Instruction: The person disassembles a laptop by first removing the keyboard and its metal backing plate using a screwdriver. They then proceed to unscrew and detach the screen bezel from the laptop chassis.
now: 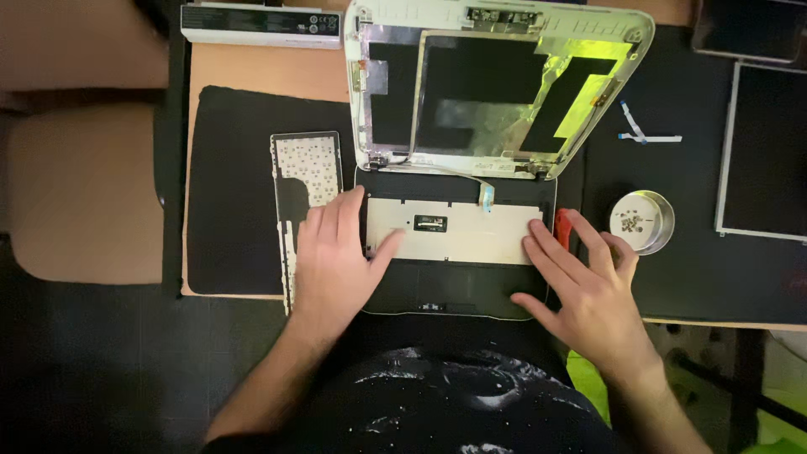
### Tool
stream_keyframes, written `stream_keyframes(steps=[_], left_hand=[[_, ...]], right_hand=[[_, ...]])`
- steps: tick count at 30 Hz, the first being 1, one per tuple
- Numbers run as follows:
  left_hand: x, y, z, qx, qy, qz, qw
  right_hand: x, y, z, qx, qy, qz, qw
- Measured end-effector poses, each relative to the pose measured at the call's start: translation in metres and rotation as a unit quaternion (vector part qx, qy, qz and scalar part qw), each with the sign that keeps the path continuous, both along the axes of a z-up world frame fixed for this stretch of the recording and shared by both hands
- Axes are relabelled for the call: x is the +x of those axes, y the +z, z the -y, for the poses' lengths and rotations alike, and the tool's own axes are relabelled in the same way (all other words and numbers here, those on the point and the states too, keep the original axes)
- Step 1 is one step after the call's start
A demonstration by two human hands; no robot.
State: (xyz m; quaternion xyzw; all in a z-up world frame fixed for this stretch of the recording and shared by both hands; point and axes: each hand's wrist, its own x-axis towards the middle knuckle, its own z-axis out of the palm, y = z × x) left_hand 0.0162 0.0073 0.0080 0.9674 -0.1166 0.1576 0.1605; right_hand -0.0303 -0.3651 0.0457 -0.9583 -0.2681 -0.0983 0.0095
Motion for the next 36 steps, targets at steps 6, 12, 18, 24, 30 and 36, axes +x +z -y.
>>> stream_keyframes(steps=[6, 12, 18, 24, 30, 36], left_hand=[[0.013, -0.005, -0.006, -0.159, -0.018, -0.100, 0.982], [0.016, 0.009, -0.005, -0.118, 0.010, -0.222, 0.968], [0.003, 0.022, 0.008, -0.041, -0.049, -0.039, 0.997], [0.012, 0.021, 0.023, 0.059, -0.095, -0.085, 0.990], [0.024, 0.009, 0.040, 0.081, -0.072, -0.041, 0.993], [0.035, 0.012, 0.053, 0.158, -0.049, -0.010, 0.986]], right_hand=[[0.000, -0.005, -0.003, 0.049, 0.002, -0.033, 0.998], [0.001, -0.013, -0.001, 0.067, 0.000, -0.026, 0.997], [0.001, -0.019, 0.001, 0.111, 0.005, -0.019, 0.994], [0.001, -0.018, -0.006, 0.140, 0.005, -0.008, 0.990], [-0.002, -0.013, -0.009, 0.149, 0.016, -0.024, 0.988], [-0.004, -0.006, -0.007, 0.159, 0.021, -0.025, 0.987]])
